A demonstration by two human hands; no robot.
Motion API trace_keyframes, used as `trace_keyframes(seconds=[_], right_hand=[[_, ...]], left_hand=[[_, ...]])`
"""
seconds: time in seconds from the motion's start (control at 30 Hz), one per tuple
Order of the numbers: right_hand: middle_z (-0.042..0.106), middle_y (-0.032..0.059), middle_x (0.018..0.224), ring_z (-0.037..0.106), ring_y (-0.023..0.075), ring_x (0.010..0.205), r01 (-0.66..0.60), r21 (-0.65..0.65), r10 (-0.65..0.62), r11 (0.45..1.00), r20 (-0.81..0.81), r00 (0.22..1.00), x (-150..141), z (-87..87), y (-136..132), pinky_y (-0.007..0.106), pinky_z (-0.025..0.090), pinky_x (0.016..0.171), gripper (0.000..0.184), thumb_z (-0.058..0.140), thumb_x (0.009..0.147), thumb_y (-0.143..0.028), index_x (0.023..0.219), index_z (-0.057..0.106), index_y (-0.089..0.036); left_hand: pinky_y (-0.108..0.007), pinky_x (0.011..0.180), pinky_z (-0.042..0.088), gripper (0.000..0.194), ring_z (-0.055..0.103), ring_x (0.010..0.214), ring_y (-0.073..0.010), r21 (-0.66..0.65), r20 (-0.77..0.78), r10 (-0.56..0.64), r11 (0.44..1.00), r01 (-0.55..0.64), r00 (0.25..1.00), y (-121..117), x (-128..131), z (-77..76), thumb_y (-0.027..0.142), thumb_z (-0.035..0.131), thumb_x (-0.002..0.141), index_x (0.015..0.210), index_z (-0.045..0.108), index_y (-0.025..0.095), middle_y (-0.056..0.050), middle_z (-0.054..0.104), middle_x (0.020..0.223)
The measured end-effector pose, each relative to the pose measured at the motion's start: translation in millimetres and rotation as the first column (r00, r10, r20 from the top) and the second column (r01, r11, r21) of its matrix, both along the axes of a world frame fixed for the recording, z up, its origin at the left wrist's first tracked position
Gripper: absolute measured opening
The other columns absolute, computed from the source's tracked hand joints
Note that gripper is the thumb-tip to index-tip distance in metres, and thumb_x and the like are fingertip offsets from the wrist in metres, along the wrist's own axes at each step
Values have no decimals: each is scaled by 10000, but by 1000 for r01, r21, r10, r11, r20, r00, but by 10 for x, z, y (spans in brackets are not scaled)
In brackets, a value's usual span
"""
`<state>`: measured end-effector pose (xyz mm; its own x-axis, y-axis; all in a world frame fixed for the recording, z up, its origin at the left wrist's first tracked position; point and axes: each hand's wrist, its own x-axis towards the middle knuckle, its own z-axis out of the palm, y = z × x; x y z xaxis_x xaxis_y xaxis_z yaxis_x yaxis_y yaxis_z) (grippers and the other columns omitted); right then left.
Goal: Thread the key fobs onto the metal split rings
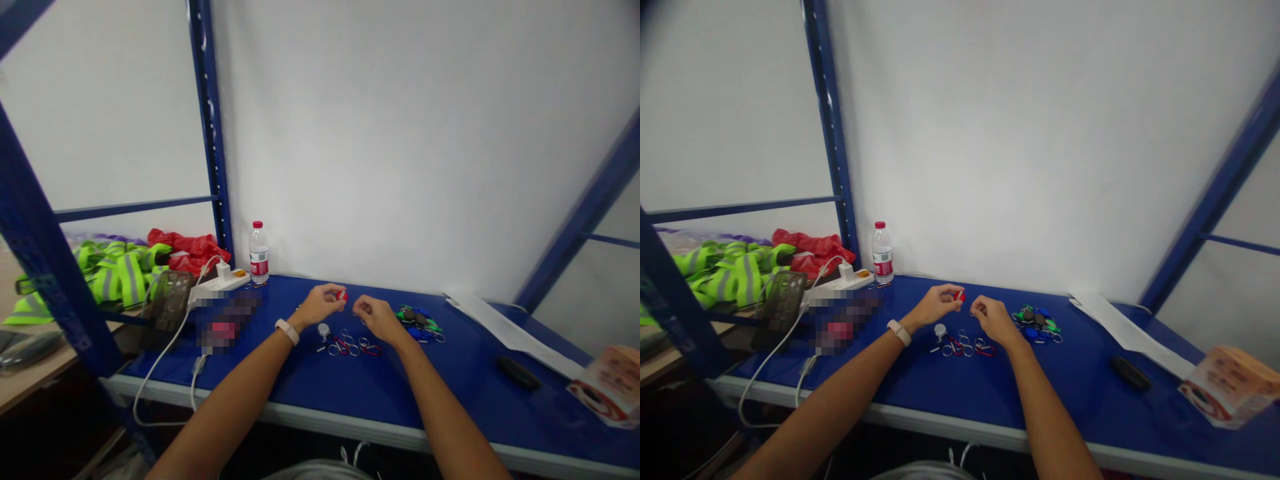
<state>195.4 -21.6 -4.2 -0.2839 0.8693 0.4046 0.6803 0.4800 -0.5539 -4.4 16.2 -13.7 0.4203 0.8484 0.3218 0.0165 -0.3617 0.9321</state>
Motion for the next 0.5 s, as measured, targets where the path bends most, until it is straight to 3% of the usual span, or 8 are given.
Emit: trace_keyframes(seconds=[0.2, 0.5], right_hand=[[668, 34, 727, 590, 147, 664, 73, -15, -74, 997, -137, 988, -41, 48, -18, 254, 442, 644, 211, 555, 813, -364, 811, 630, -167], [666, 29, 733, 602, 134, 665, -67, -5, 65, 998, -200, 978, -184, 14, -73, 240, 453, 649, 203, 491, 869, -347, 841, 589, -171]], left_hand=[[-235, 643, 497, 502, 642, 704, -138, 55, -146, 35, 998, -28, 989, 52, 56, -130, 268, 723, 713, 1171, 617, 91, -89, 702, 824], [-248, 676, 516, 480, 661, 756, -169, 170, -221, 63, 985, -25, 973, -5, 95, -130, 332, 736, 706, 1119, 647, 103, -107, 713, 885]])
